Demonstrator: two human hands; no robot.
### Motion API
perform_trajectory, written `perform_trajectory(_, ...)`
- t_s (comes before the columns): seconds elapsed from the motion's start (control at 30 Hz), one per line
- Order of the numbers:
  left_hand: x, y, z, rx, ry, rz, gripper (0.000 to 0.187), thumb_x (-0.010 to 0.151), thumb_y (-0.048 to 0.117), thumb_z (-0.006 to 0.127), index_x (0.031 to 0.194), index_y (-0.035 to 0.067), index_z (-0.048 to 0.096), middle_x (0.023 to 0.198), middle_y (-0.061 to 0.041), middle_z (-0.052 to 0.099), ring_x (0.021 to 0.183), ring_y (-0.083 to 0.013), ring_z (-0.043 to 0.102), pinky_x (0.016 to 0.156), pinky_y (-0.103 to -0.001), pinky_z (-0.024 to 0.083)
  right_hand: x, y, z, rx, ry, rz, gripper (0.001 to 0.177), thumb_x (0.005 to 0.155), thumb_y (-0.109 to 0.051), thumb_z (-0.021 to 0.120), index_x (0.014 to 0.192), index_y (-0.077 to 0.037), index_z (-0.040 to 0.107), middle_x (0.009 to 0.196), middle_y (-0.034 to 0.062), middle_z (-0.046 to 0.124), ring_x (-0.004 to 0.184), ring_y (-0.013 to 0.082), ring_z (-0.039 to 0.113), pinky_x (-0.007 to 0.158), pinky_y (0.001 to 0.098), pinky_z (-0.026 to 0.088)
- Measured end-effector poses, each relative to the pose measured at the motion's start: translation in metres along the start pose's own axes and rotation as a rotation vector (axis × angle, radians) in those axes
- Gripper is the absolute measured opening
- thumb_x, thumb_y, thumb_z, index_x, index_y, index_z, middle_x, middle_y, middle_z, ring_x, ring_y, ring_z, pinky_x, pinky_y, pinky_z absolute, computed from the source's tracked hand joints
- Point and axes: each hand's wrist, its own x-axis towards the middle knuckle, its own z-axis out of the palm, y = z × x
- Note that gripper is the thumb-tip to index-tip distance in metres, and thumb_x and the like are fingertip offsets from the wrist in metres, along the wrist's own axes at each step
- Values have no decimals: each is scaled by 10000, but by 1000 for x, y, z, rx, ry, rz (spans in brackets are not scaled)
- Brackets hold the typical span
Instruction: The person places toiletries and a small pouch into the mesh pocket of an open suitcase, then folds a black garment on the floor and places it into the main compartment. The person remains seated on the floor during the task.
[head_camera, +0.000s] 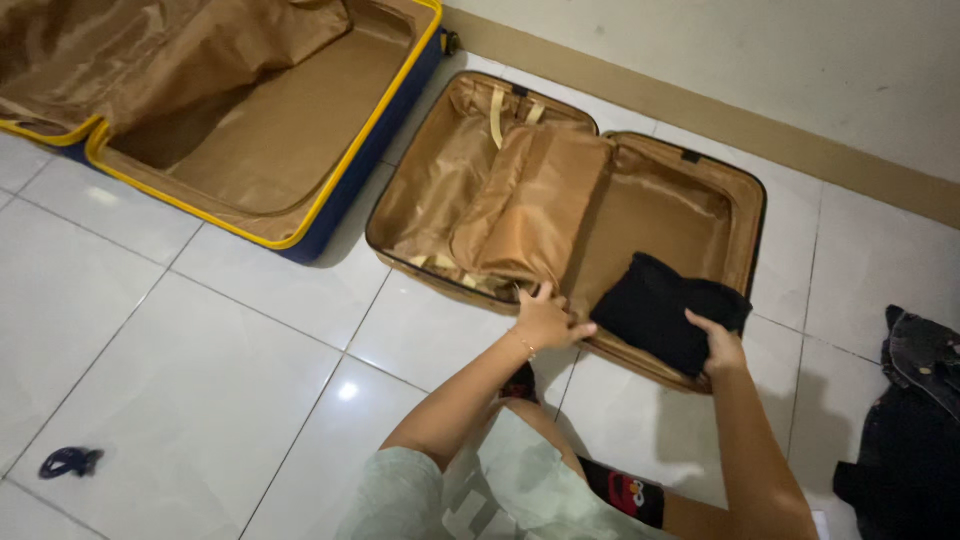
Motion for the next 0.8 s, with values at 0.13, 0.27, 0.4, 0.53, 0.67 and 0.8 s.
perform_trajectory(0.13, 9, -22, -1, -133, -179, 243, 618, 998, 660, 322, 1294, 278, 708, 1270, -62, 651, 1310, -309, 466, 1124, -602, 266, -21, -10, 4, -22, -37, 119, 466, 816, -112, 766, 1275, -86, 693, 1251, 90, 722, 1133, 276, 688, 999, 435, 553)
perform_trajectory(0.27, 47, -114, -14, -1064, 191, 457, 438, 1055, 465, 512, 1171, 113, 744, 1114, -173, 721, 1036, -363, 641, 971, -494, 470, -14, -15, 17, 89, -117, 113, 476, 828, -171, 779, 1284, -74, 682, 1267, 102, 703, 1135, 281, 676, 1005, 447, 546)
perform_trajectory(0.4, 57, -207, 1, -721, 522, -569, 751, 832, 633, 665, 1354, 98, 589, 1417, -194, 549, 1347, -378, 454, 1118, -498, 349, 9, 13, 36, 47, -45, 152, 577, 799, -218, 803, 1328, -35, 666, 1327, 118, 694, 1193, 279, 661, 1048, 419, 517)
perform_trajectory(0.53, 92, -245, 33, -749, 279, -640, 1040, 885, 673, 718, 1577, 34, 276, 1578, -309, 305, 1462, -446, 293, 1168, -511, 266, 36, 33, 41, -145, -8, 287, 756, 731, -253, 841, 1410, -29, 595, 1366, 154, 646, 1239, 344, 594, 1080, 459, 469)
perform_trajectory(0.67, 129, -263, 57, -1279, 335, -417, 876, 824, 412, 851, 1455, -64, 472, 1422, -248, 587, 1308, -338, 569, 1097, -401, 458, 51, 26, 39, -252, 89, 373, 810, 720, -236, 858, 1437, -32, 541, 1402, 179, 605, 1247, 372, 572, 1085, 491, 450)
perform_trajectory(0.8, 141, -266, 50, -1538, 286, -298, 553, 892, 267, 744, 1342, -45, 662, 1230, -144, 734, 1063, -238, 690, 966, -372, 531, 44, -9, 39, -325, 51, 74, 755, 681, -128, 845, 1380, 14, 597, 1335, 189, 661, 1181, 363, 635, 1026, 485, 504)
